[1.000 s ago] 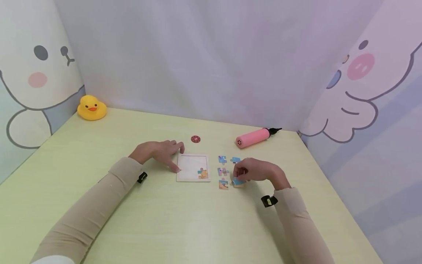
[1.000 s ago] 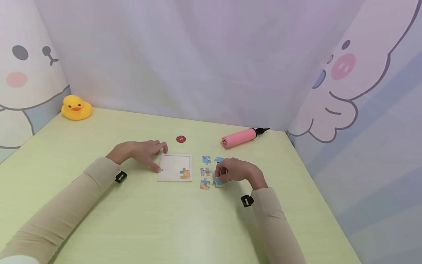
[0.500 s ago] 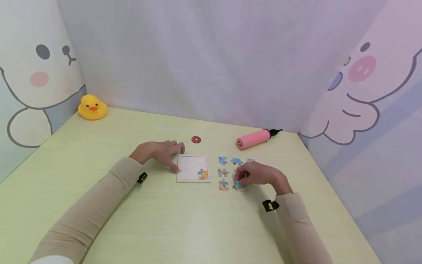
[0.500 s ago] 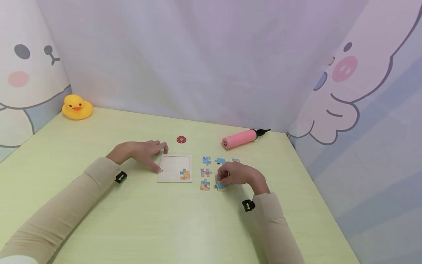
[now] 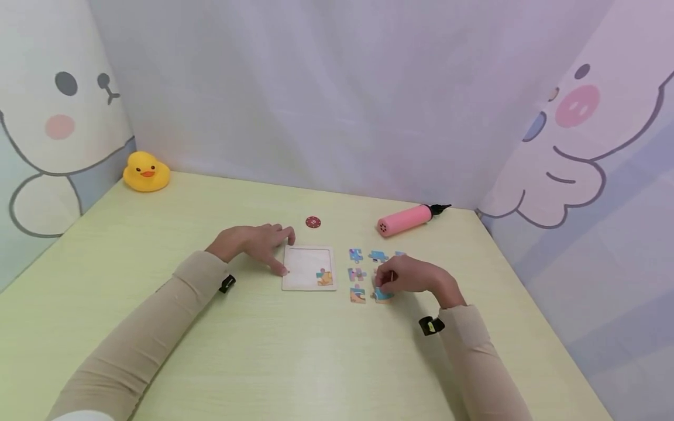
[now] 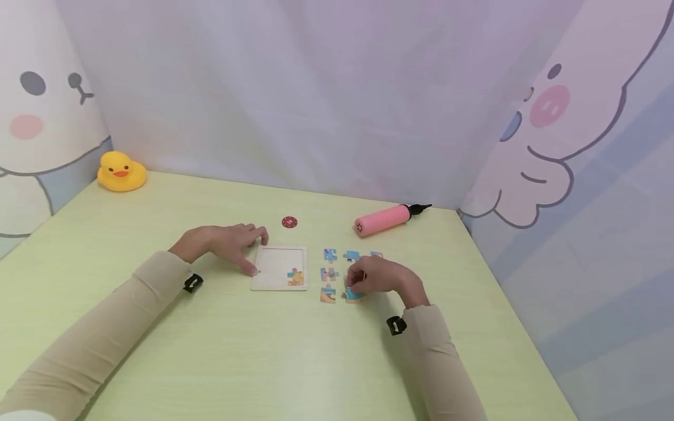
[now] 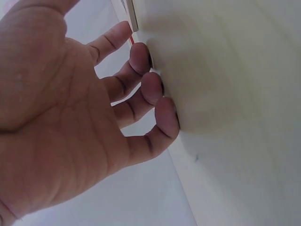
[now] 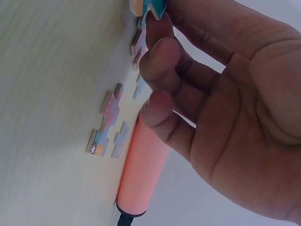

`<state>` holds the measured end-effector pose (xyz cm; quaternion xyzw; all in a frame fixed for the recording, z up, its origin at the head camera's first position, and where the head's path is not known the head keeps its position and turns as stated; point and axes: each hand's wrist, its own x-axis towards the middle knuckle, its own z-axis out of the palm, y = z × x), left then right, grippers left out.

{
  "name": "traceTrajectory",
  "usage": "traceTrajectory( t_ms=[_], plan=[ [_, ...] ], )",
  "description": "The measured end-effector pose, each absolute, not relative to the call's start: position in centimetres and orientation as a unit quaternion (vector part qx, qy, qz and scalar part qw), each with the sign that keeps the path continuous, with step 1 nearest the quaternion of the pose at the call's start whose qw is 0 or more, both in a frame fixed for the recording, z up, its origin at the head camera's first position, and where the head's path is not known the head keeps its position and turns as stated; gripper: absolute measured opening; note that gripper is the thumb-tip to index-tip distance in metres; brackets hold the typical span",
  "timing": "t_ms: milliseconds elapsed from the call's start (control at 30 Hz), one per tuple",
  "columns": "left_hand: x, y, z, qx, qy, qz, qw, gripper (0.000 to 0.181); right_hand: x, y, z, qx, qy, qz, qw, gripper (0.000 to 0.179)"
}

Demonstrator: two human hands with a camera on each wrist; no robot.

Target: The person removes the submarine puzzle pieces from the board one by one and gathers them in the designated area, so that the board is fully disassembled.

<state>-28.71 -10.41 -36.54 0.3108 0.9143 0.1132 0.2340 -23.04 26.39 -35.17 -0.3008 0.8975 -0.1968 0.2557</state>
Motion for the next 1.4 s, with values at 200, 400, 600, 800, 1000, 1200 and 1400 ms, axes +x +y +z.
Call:
traceTrajectory(
  t_ms=[200, 400, 600, 800, 1000, 1200, 1400],
  plan=[
    [-28.6, -10.3, -36.5, 0.308, 0.915, 0.115, 0.235, 0.071, -23.0, 26.5, -35.2, -0.3, 0.897, -0.199, 0.257, 0.01],
    [-28.5, -10.2, -36.3, 0.305, 0.916, 0.113, 0.235, 0.07, -23.1, 26.5, -35.1, -0.3, 0.896, -0.201, 0.258, 0.009],
    [-28.5, -10.4, -36.3, 0.306, 0.915, 0.114, 0.235, 0.07, -23.2, 26.3, -35.2, -0.302, 0.896, -0.195, 0.26, 0.008],
    [-28.6, -10.4, -36.5, 0.307, 0.915, 0.115, 0.236, 0.07, -22.9, 26.2, -34.9, -0.292, 0.898, -0.2, 0.262, 0.006],
    [-28.6, -10.1, -36.3, 0.307, 0.915, 0.112, 0.236, 0.071, -22.7, 25.9, -34.8, -0.281, 0.905, -0.193, 0.256, 0.004],
    [-28.4, -10.1, -36.0, 0.304, 0.917, 0.11, 0.235, 0.07, -22.4, 25.0, -34.5, -0.278, 0.908, -0.192, 0.249, 0.011],
    [-28.3, -10.1, -36.3, 0.3, 0.916, 0.116, 0.241, 0.07, -22.3, 23.5, -34.1, -0.291, 0.908, -0.185, 0.24, 0.015]
  ],
)
